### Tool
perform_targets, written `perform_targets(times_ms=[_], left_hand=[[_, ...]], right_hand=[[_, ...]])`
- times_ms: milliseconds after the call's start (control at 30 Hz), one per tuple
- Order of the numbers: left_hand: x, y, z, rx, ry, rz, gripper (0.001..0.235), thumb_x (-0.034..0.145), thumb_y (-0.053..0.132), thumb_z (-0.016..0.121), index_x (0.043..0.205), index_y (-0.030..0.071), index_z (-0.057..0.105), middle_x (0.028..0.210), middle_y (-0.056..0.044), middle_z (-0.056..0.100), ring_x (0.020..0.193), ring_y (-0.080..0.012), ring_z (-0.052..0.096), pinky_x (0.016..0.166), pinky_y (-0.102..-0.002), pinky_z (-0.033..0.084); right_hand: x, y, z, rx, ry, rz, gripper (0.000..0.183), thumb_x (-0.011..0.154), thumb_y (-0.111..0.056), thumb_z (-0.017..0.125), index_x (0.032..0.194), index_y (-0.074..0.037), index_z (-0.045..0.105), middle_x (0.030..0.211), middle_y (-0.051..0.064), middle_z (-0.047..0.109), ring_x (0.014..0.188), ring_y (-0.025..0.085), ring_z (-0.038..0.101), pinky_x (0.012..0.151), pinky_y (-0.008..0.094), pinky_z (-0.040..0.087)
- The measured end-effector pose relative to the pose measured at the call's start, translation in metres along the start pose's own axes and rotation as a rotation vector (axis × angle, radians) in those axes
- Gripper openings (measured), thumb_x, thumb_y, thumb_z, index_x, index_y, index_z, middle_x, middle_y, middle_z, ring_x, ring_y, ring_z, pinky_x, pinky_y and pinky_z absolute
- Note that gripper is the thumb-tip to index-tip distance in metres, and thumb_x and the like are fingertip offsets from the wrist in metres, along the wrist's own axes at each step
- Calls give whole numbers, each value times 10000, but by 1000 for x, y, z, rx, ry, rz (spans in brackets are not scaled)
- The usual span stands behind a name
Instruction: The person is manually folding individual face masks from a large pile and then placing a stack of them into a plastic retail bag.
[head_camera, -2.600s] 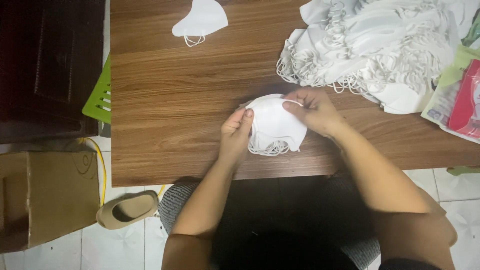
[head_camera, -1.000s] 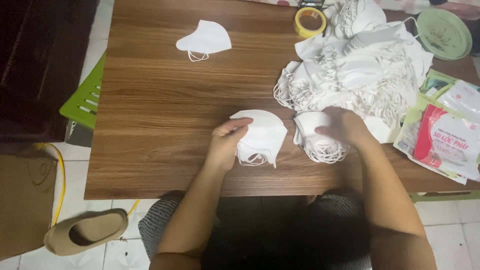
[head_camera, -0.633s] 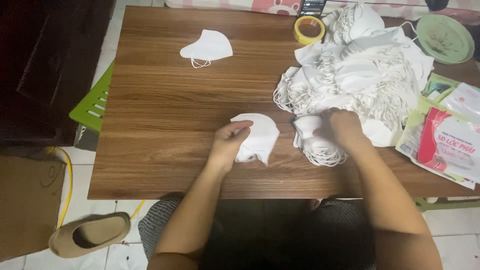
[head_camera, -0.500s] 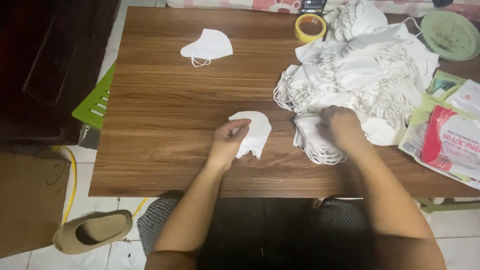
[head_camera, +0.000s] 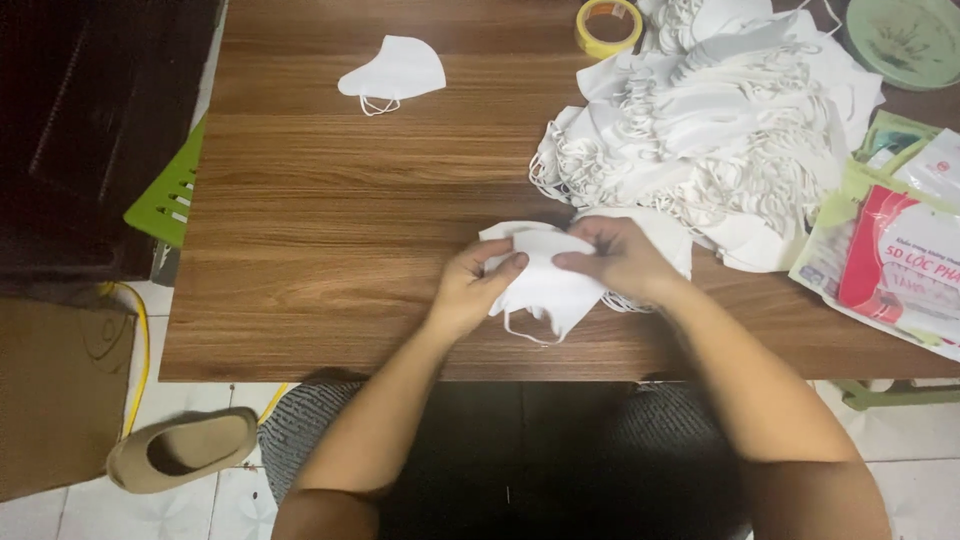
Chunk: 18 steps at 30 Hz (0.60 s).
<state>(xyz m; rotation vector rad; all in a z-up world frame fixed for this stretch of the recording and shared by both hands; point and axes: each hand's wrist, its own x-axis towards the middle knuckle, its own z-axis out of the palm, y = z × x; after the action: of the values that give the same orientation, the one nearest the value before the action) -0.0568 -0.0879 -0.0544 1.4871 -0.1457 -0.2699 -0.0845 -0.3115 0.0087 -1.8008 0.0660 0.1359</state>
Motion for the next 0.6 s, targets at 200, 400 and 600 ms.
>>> perform_targets(times_ms=[200,400,600], left_hand=[[4,-14,-7,-17,71,-46,123,929,200,777,1006,109,811,756,-40,714,757,-60,604,597,-213,542],[7,-3,-29,-78,159,-90,77,912,177,785,953,114,803,707,-18,692,649,-54,588,536,-176,486],[27,10,-28,103,230,-208,490,876,379,813,1190,9,746,1072,-213,735,906,-203,678,735,-339,594]], right_hand=[[1,11,13,-25,-18,16,281,806,-186,868,1011,-18,775,818,105,761,793,163,678,766,346,582],[-3,28,-56,-705,151,-136,313,925,-302,746,1157,-93,761,1062,159,762,1047,367,716,898,457,560],[9,56,-76,-874,74,15,713,823,-469,809,1342,-4,658,1299,257,668,1265,460,591,1051,555,486]])
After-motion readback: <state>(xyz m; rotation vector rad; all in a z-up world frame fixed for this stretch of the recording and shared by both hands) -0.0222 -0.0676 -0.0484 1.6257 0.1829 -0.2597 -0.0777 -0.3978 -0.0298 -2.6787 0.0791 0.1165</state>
